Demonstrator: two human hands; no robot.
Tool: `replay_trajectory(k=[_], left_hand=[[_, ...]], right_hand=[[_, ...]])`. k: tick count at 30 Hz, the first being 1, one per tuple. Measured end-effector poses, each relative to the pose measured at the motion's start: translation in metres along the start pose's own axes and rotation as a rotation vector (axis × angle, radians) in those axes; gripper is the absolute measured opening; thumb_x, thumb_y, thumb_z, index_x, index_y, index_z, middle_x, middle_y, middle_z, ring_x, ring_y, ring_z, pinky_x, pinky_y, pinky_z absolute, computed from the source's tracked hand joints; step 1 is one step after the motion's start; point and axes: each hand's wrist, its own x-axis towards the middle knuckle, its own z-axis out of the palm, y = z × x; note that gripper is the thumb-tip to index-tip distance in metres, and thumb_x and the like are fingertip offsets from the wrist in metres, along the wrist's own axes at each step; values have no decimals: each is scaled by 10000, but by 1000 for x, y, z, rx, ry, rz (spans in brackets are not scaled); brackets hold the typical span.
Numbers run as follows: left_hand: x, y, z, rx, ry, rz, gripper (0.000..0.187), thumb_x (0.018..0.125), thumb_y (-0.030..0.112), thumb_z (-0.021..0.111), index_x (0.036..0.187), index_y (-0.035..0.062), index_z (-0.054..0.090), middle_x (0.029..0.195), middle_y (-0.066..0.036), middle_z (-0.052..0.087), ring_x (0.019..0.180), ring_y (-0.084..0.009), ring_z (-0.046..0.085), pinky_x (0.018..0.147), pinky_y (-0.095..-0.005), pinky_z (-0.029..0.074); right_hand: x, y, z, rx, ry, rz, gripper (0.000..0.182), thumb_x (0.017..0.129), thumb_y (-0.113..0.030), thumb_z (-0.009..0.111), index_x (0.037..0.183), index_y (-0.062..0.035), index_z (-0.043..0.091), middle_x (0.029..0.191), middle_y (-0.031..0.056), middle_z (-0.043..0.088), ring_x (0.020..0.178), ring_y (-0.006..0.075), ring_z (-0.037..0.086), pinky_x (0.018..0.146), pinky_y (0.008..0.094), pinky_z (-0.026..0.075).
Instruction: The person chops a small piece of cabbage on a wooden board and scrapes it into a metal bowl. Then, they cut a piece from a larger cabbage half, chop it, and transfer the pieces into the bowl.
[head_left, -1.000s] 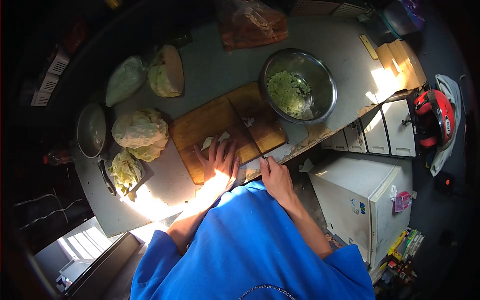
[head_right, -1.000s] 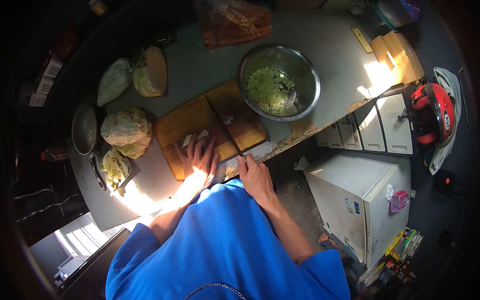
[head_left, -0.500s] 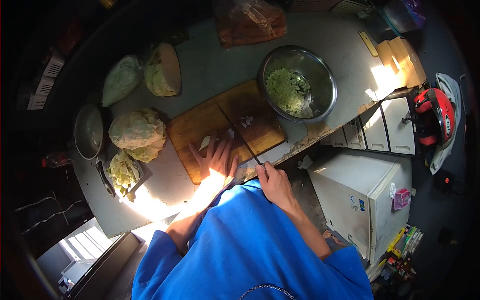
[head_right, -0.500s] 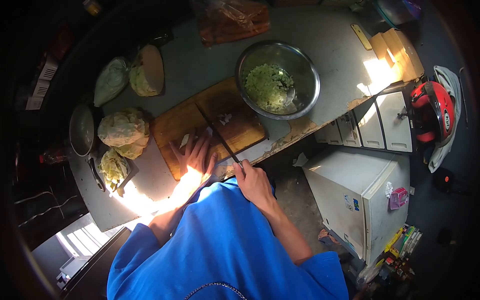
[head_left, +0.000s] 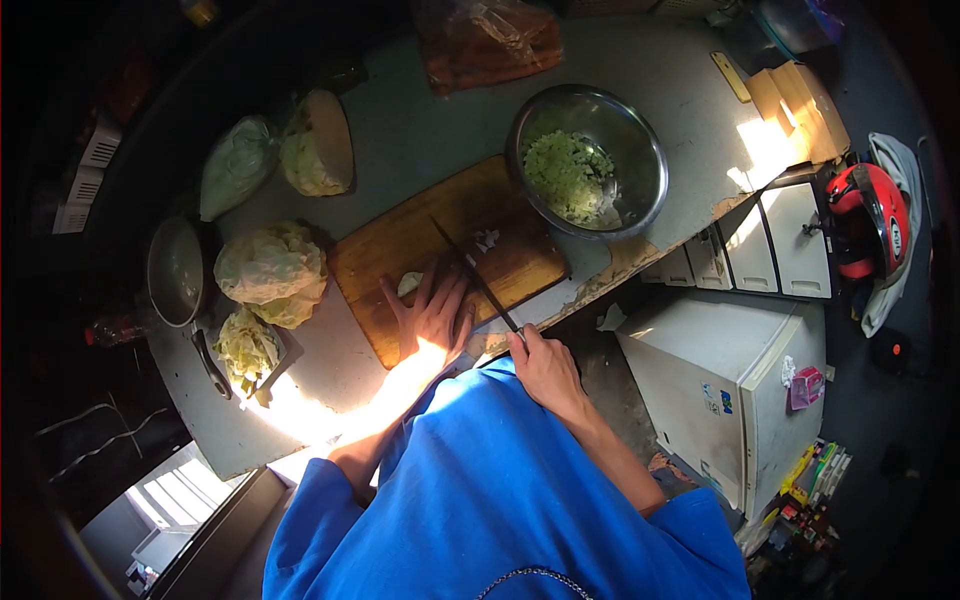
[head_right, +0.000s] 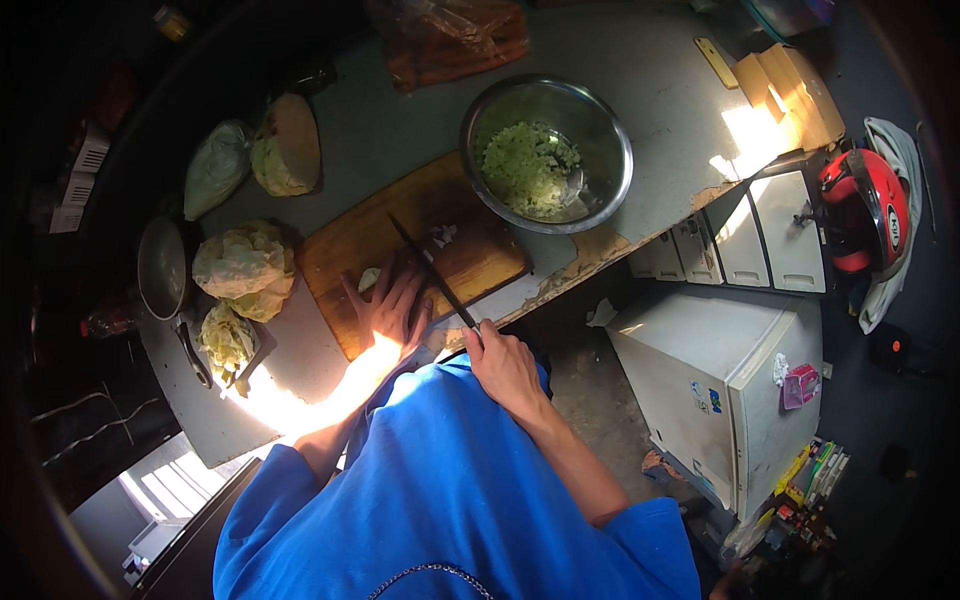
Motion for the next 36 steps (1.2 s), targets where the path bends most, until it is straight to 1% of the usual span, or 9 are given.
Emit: replay_trajectory(k=[2, 7, 9, 11, 15, 20, 23, 26, 36], left_hand=[[-3, 1, 1, 31, 23, 23, 408, 953, 292, 642, 1336, 152, 651, 1423, -9, 605, 1484, -282, 388, 1096, -858, 76], [-13, 9, -12, 2, 12, 16, 459, 961, 286, 624, 1396, 141, 614, 1457, -25, 572, 1488, -300, 377, 1083, -868, 79], [-13, 11, -13, -14, 23, -9, 482, 969, 298, 607, 1422, 133, 593, 1463, -30, 561, 1489, -304, 370, 1073, -878, 81], [-10, 12, -10, 16, 5, -17, 489, 987, 307, 581, 1446, 138, 574, 1451, -33, 564, 1489, -295, 367, 1078, -874, 70], [-1, 12, -2, 13, 17, -51, 462, 998, 326, 561, 1417, 133, 595, 1444, -38, 567, 1488, -286, 368, 1084, -870, 60], [0, 9, 3, 40, 24, -47, 414, 996, 338, 562, 1324, 101, 649, 1445, -41, 572, 1475, -279, 387, 1083, -873, 60], [1, 8, 2, 23, 22, -49, 414, 992, 342, 567, 1312, 95, 658, 1432, -44, 582, 1475, -279, 387, 1080, -875, 56], [0, 5, 5, 39, -26, -55, 420, 987, 344, 576, 1321, 101, 655, 1437, -39, 581, 1475, -278, 389, 1077, -878, 49], [0, 8, 0, 17, -5, -48, 445, 990, 337, 579, 1376, 120, 625, 1482, -21, 556, 1486, -271, 377, 1074, -880, 54]], right_hand=[[7, -3, -1, -42, 16, -17, 392, 1058, -366, 507, 945, 1, 582, 703, 289, 661, 721, 519, 659, 642, 603, 519], [25, -6, 5, -8, 103, -98, 365, 1047, -329, 536, 900, 3, 580, 673, 286, 648, 676, 506, 656, 599, 586, 522], [24, -4, 1, 30, 136, -104, 368, 1050, -321, 532, 884, 4, 579, 662, 283, 641, 681, 511, 649, 596, 585, 515], [17, -4, -10, 87, 99, -42, 372, 1054, -321, 526, 883, 5, 580, 664, 285, 638, 692, 522, 641, 594, 584, 507], [1, -2, -10, 83, 44, -52, 379, 1055, -317, 533, 884, 21, 557, 668, 291, 610, 714, 524, 618, 599, 572, 468], [-5, 0, -3, 75, 38, -36, 385, 1057, -324, 532, 889, 21, 555, 675, 294, 612, 713, 524, 620, 599, 573, 464], [-5, -4, -6, 134, 32, -26, 383, 1057, -324, 530, 895, 21, 558, 686, 298, 619, 725, 529, 621, 605, 578, 467], [-5, -4, -5, 118, 14, -16, 383, 1058, -324, 526, 898, 22, 559, 703, 300, 626, 736, 534, 621, 611, 589, 466], [2, -7, 1, -23, 13, 14, 391, 1061, -336, 509, 906, 18, 571, 703, 303, 638, 733, 531, 636, 635, 598, 493]])
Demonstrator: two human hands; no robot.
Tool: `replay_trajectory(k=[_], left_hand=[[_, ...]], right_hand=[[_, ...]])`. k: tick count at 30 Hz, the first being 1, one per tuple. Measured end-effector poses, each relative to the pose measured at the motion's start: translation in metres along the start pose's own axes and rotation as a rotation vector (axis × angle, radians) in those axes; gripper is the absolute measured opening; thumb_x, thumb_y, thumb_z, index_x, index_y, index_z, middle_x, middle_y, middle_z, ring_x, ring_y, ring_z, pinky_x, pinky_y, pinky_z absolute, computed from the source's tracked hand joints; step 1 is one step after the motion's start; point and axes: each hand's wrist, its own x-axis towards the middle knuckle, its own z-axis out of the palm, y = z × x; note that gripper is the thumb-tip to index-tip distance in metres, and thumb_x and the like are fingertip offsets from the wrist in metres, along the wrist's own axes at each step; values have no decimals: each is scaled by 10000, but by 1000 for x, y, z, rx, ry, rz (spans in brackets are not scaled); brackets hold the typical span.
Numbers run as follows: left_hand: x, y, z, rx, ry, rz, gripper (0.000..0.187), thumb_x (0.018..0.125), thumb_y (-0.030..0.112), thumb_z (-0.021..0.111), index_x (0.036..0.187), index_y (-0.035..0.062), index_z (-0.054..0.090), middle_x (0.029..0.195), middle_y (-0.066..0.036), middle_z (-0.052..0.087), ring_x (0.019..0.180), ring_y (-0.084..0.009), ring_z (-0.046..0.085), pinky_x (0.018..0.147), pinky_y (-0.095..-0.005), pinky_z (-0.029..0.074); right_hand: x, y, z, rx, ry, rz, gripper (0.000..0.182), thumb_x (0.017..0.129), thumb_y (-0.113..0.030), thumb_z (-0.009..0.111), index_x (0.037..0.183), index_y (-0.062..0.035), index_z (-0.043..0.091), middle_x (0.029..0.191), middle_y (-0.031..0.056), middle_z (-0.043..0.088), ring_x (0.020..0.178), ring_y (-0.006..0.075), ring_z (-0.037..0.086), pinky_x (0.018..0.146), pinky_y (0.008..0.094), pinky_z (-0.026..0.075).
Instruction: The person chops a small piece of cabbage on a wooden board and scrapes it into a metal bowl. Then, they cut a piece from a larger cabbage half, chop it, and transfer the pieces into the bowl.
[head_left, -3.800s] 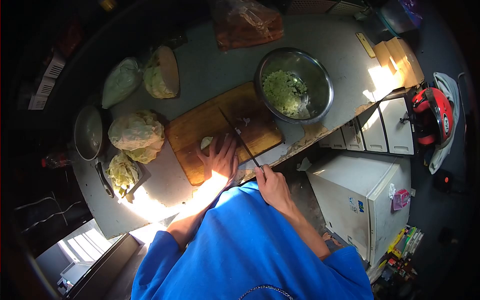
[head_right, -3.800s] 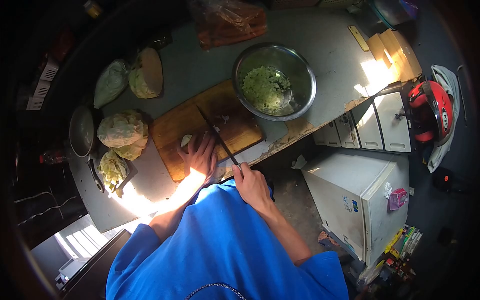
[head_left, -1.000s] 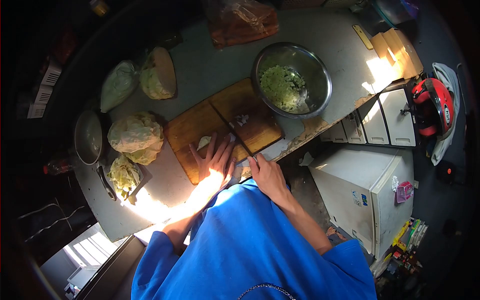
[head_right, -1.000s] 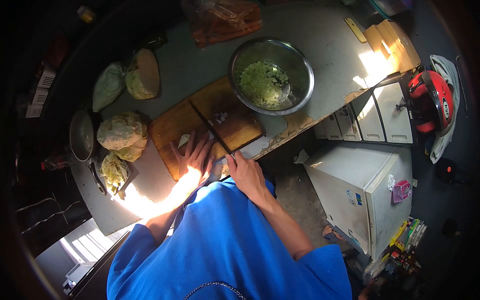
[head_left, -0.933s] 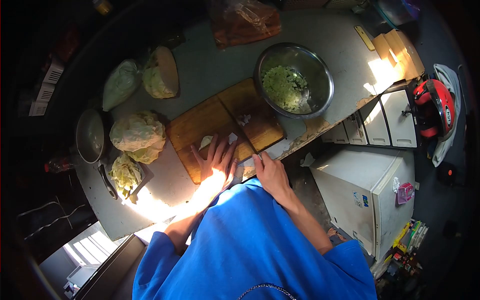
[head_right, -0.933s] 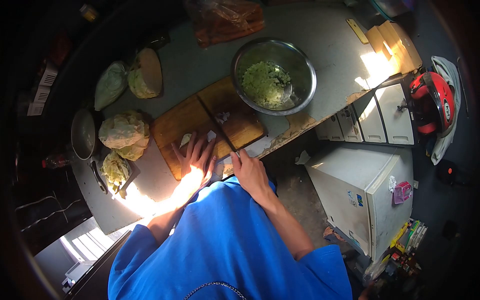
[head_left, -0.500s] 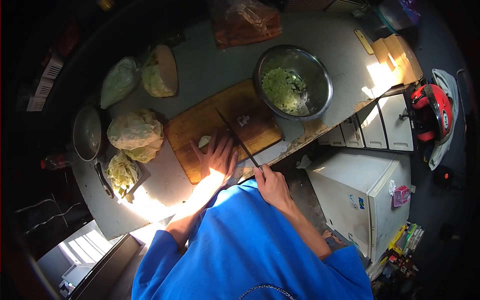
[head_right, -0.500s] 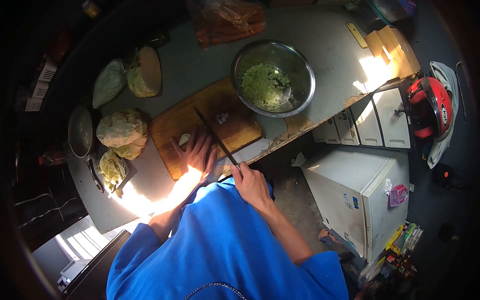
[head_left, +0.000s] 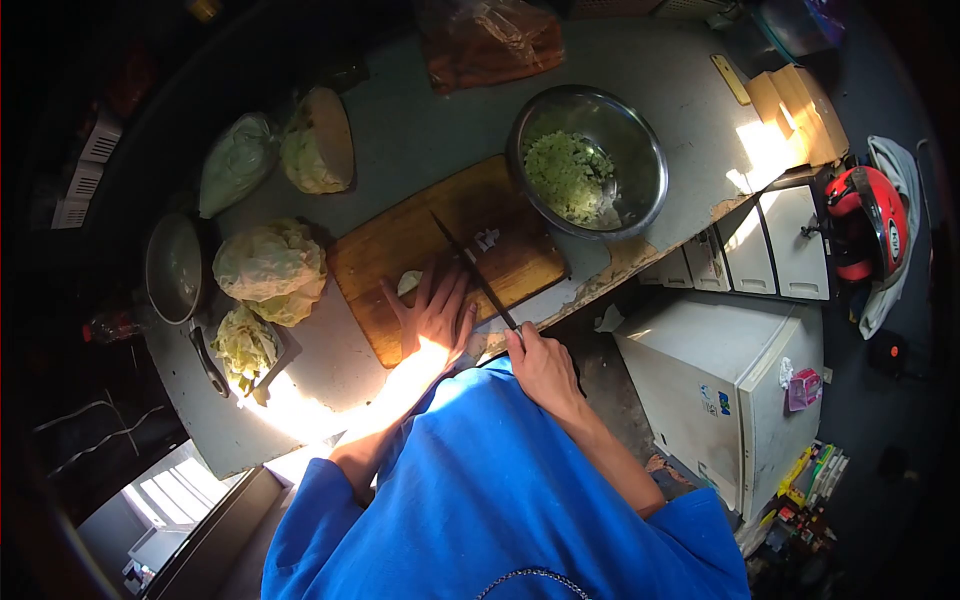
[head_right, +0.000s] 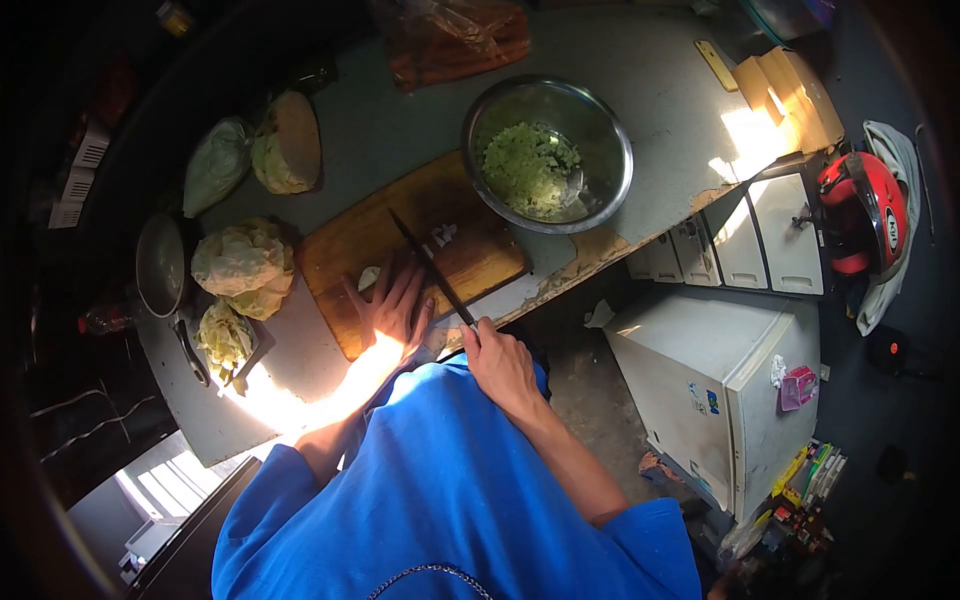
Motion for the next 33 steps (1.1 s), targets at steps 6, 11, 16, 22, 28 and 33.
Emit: replay_trajectory(k=[6, 11, 16, 22, 28, 33], left_hand=[[-7, 0, -3, 41, 10, 46, 468, 998, 342, 567, 1409, 120, 596, 1501, -21, 541, 1493, -275, 368, 1084, -869, 56], [-10, 7, -9, 1, 11, 2, 464, 1009, 348, 555, 1409, 116, 594, 1514, -24, 529, 1508, -292, 345, 1088, -862, 60], [-5, 8, -8, 12, -14, -7, 472, 1011, 363, 547, 1392, 89, 600, 1483, -38, 555, 1511, -299, 340, 1087, -865, 55], [-4, 5, -5, -4, -15, 15, 469, 1002, 348, 569, 1366, 55, 610, 1453, -64, 579, 1508, -310, 342, 1089, -863, 48], [-7, 2, -3, 5, -11, 57, 472, 992, 335, 588, 1382, 69, 604, 1477, -65, 558, 1506, -309, 346, 1075, -873, 69], [-12, 6, -14, 11, 2, 62, 496, 1000, 349, 569, 1430, 100, 578, 1477, -56, 553, 1504, -307, 346, 1058, -885, 90]], right_hand=[[35, -9, 4, -11, 85, -81, 396, 1064, -356, 495, 929, 4, 592, 692, 293, 657, 709, 518, 661, 627, 595, 524], [25, -13, -18, 88, 99, -84, 404, 1063, -356, 499, 909, 7, 586, 669, 296, 636, 696, 523, 643, 585, 594, 503], [-2, -2, -9, 105, 19, -61, 386, 1060, -326, 517, 893, 17, 571, 688, 305, 620, 729, 536, 618, 622, 597, 470], [-4, 0, -2, 38, -1, -24, 385, 1059, -330, 512, 902, 16, 579, 695, 309, 633, 721, 543, 626, 635, 614, 488], [15, -7, 6, -9, 50, -102, 383, 1060, -346, 506, 931, 4, 593, 708, 303, 660, 699, 522, 660, 620, 593, 527], [28, 1, -2, 47, 157, -102, 386, 1056, -340, 516, 904, 5, 596, 669, 290, 645, 692, 520, 650, 602, 595, 514]])
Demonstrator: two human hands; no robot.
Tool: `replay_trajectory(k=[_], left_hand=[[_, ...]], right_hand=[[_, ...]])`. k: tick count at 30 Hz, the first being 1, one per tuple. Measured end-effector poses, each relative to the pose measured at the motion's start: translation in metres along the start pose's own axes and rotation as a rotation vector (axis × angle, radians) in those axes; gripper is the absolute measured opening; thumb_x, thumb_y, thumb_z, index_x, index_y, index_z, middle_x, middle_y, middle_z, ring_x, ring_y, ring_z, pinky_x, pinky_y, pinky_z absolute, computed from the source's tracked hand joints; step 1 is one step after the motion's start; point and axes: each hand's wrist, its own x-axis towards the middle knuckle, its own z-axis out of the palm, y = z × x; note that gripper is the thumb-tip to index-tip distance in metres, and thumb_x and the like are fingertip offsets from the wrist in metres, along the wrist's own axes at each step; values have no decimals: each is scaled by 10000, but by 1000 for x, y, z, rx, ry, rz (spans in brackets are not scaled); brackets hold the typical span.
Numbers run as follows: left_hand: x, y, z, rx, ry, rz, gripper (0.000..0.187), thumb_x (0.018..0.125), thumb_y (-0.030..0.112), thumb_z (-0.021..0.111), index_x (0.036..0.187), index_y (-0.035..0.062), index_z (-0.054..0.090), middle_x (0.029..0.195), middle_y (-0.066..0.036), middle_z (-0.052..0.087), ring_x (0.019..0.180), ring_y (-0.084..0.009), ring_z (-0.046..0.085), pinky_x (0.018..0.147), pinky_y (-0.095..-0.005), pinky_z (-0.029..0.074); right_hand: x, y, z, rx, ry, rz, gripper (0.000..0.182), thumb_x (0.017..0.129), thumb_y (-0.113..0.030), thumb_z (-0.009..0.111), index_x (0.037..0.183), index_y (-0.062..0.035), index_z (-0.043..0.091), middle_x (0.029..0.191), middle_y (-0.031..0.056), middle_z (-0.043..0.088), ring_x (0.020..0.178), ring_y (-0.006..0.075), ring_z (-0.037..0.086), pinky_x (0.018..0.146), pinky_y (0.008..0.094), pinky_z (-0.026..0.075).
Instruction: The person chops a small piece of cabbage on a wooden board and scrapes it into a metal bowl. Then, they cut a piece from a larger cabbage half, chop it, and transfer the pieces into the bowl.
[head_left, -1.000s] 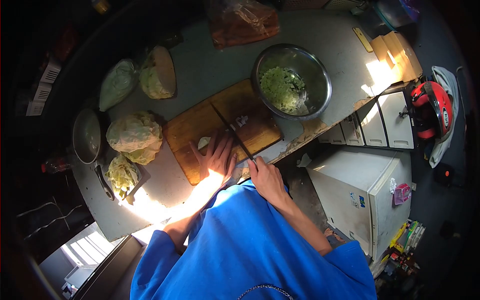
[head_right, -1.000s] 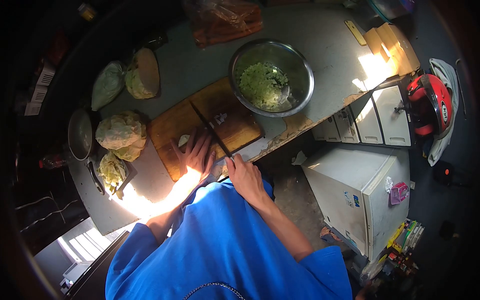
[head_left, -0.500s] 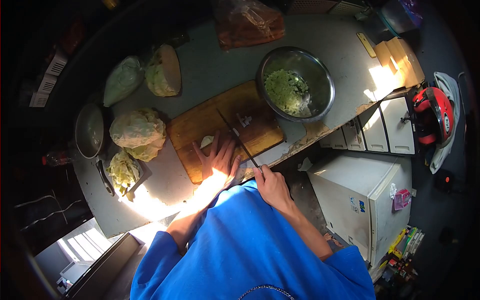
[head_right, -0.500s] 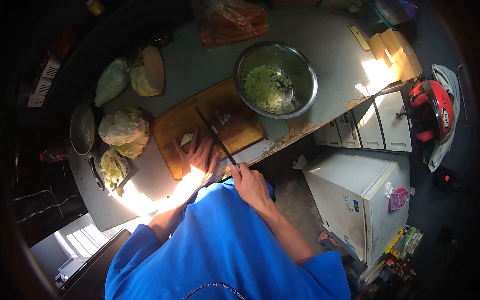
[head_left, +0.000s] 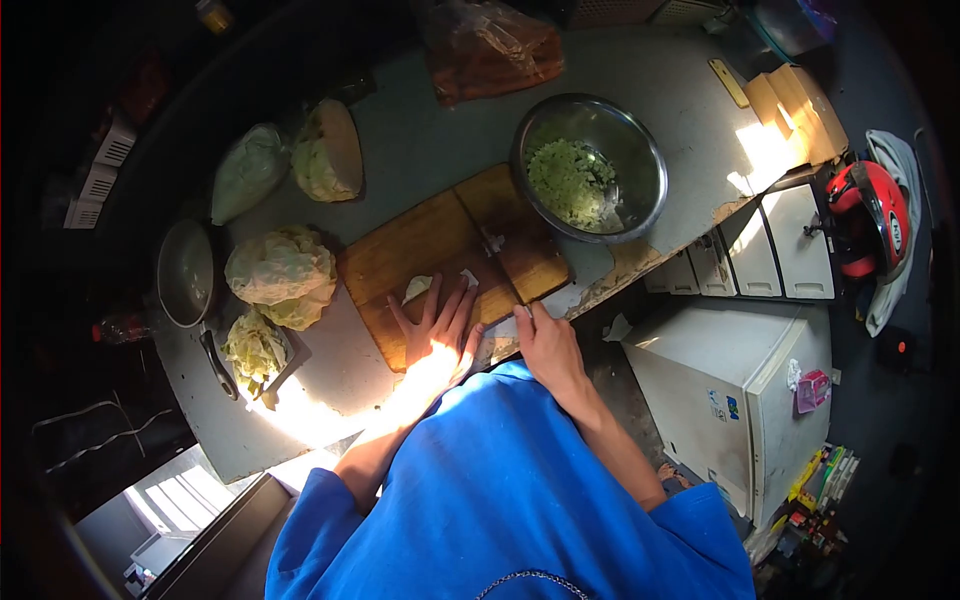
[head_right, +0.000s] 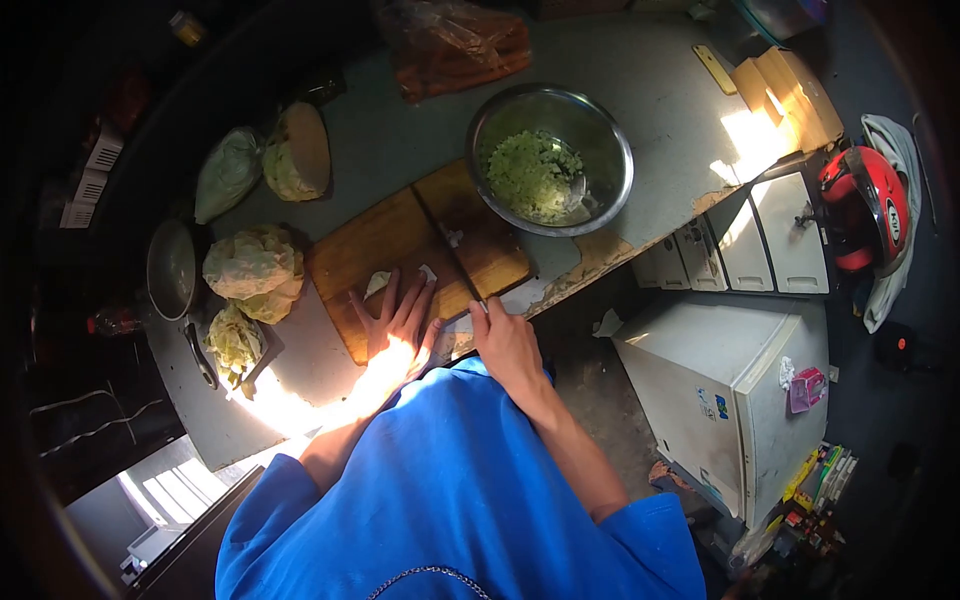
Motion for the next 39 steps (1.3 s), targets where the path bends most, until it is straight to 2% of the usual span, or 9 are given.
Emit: replay_trajectory(k=[4, 6, 14, 22, 26, 28, 33, 38, 39], left_hand=[[4, 4, 2, -13, 17, -40, 485, 1011, 347, 550, 1423, 94, 587, 1443, -60, 573, 1496, -306, 357, 1057, -883, 93], [7, 3, 5, -3, 7, -33, 474, 1014, 345, 545, 1410, 91, 599, 1429, -61, 582, 1493, -303, 361, 1057, -883, 93], [4, 0, 10, 9, 21, -11, 452, 1006, 359, 558, 1313, 49, 675, 1394, -69, 615, 1470, -283, 399, 1062, -881, 85], [5, -1, 13, -21, 18, -16, 498, 985, 376, 574, 1349, 46, 653, 1425, -65, 601, 1467, -280, 405, 1062, -881, 87], [3, 1, 9, 11, 15, -14, 531, 973, 396, 589, 1386, 66, 626, 1454, -64, 581, 1474, -279, 398, 1056, -885, 96], [-2, 5, 1, 6, 4, -32, 542, 969, 405, 594, 1395, 71, 618, 1479, -67, 558, 1482, -277, 390, 1059, -883, 100], [1, 13, -1, 5, 21, -86, 569, 956, 427, 608, 1411, 85, 605, 1512, -73, 515, 1474, -286, 382, 1062, -875, 126], [-9, 14, 1, 14, 83, -68, 573, 927, 414, 641, 1383, 68, 623, 1313, -115, 564, 1322, -342, 436, 1079, -839, 161], [-9, 15, 0, 17, 82, -67, 573, 927, 414, 641, 1383, 68, 623, 1313, -115, 564, 1322, -342, 436, 1079, -839, 161]], right_hand=[[-17, -4, -18, 57, -66, 55, 402, 1064, -349, 504, 910, 14, 584, 676, 295, 636, 717, 530, 637, 613, 603, 495], [-26, -6, -15, 88, -81, 18, 380, 1060, -307, 524, 867, 18, 567, 659, 291, 605, 712, 529, 615, 601, 581, 460], [-33, -6, -7, 90, -145, 66, 396, 1066, -324, 510, 883, 22, 572, 680, 308, 617, 715, 530, 627, 613, 594, 474], [-24, -4, 6, -33, -141, 44, 385, 1064, -337, 498, 924, 13, 579, 690, 303, 650, 700, 531, 651, 632, 603, 523], [-3, -6, 14, -26, -69, -18, 385, 1061, -336, 504, 914, 12, 579, 681, 296, 648, 694, 528, 649, 615, 596, 520], [7, -5, 4, 5, -6, 33, 385, 1060, -337, 510, 896, 3, 581, 675, 293, 645, 695, 525, 645, 598, 594, 508], [-11, -10, -16, 55, -49, 38, 388, 1062, -335, 509, 880, -2, 587, 685, 297, 641, 709, 528, 639, 595, 601, 486], [-33, -11, -10, 68, -191, 35, 404, 1065, -339, 501, 896, 17, 585, 699, 306, 641, 728, 531, 639, 628, 609, 494], [-33, -10, -9, 71, -191, 35, 404, 1065, -339, 501, 896, 17, 585, 699, 306, 641, 728, 531, 639, 628, 609, 494]])
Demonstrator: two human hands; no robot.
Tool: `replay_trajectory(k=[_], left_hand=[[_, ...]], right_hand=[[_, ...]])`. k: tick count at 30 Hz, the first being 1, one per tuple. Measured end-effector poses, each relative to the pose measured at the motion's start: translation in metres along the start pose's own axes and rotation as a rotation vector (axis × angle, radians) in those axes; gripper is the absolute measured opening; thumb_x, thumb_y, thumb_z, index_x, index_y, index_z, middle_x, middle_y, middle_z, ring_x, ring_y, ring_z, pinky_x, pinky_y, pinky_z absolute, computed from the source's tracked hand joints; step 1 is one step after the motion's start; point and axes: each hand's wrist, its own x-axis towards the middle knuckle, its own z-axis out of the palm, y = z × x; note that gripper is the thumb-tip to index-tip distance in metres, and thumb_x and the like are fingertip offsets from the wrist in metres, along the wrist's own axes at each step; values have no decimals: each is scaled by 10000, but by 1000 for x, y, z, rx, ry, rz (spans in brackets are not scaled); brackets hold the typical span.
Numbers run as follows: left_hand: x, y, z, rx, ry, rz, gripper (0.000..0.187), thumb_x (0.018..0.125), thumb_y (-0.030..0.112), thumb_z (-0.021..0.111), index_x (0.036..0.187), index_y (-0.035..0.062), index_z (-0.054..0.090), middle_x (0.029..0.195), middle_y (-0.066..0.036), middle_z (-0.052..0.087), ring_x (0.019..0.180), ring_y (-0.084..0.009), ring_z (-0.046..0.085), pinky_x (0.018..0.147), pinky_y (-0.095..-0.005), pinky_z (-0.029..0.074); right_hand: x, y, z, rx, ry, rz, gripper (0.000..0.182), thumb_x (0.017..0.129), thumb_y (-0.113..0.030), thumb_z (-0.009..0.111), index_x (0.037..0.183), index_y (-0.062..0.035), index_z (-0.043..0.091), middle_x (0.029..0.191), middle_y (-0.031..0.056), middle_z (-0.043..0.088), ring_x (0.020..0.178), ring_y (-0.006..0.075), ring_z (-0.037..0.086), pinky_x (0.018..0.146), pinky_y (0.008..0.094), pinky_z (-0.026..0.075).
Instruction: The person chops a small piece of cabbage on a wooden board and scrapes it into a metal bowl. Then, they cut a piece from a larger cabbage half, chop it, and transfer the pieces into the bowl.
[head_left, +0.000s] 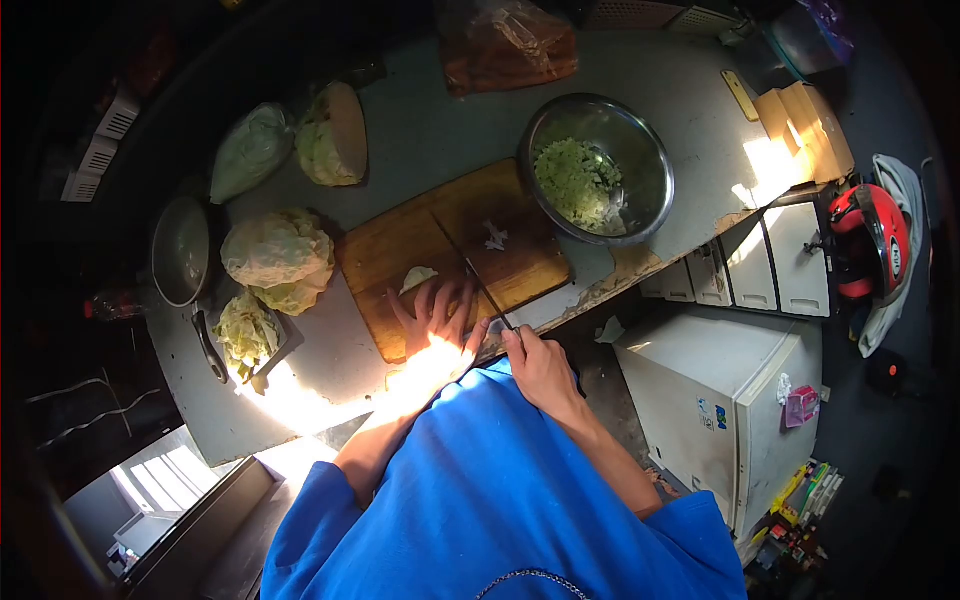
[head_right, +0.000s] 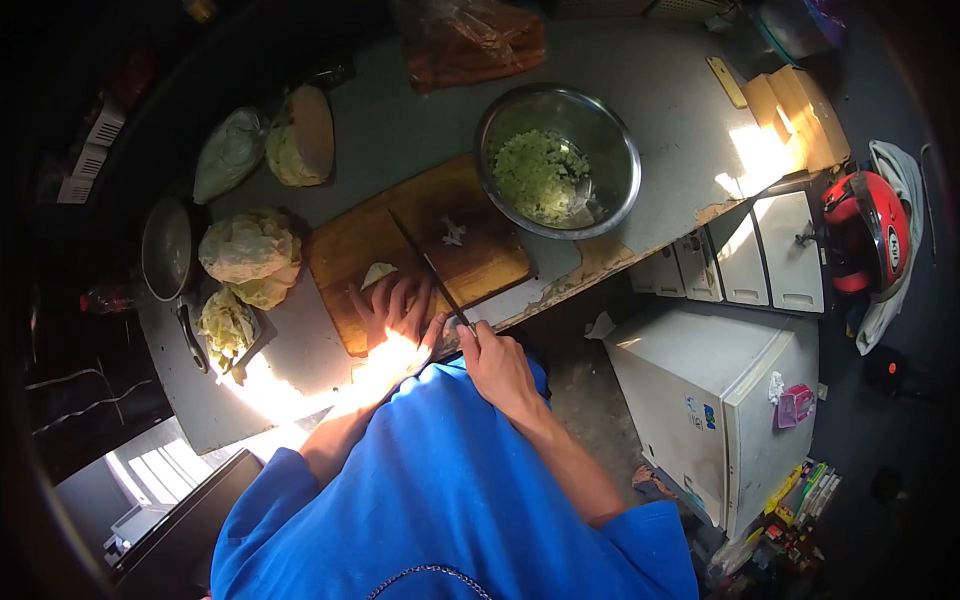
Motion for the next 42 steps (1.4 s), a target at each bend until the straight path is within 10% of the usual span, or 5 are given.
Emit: replay_trajectory(k=[23, 29, 32, 35, 42], left_hand=[[1, -1, 1, 26, -26, -17, 552, 949, 380, 610, 1434, 117, 593, 1327, -107, 567, 1326, -360, 443, 1091, -834, 139], [13, 2, 12, 16, 37, -86, 547, 951, 394, 610, 1416, 108, 602, 1342, -72, 596, 1364, -336, 439, 1084, -856, 125], [24, 7, 27, 42, 79, -119, 544, 954, 372, 622, 1437, 125, 588, 1353, -66, 595, 1385, -321, 443, 1096, -838, 109], [38, 17, 32, 56, 66, -158, 545, 958, 381, 619, 1439, 127, 584, 1371, -59, 604, 1400, -297, 448, 1097, -838, 102], [61, 34, 28, 20, 185, -301, 576, 927, 337, 685, 1424, 69, 574, 1370, -106, 620, 1366, -345, 477, 1164, -722, 184]], right_hand=[[38, 10, -3, 150, 151, -37, 389, 1063, -325, 503, 905, 15, 605, 774, 314, 667, 798, 554, 635, 683, 598, 497], [34, 40, -44, 652, -171, 283, 537, 1094, -519, 410, 805, -80, 516, 623, -22, 471, 446, 32, 406, 388, 226, 321], [32, 52, -51, 269, -42, 205, 569, 1088, -467, 440, 832, 21, 581, 689, 196, 633, 684, 364, 660, 666, 447, 495], [27, 63, -42, 196, -1, 72, 567, 1093, -476, 438, 793, -9, 553, 625, 62, 552, 543, 157, 547, 544, 355, 451], [29, 43, -76, 149, -95, 38, 468, 1086, -386, 470, 912, 34, 581, 769, 303, 626, 832, 531, 616, 668, 538, 465]])
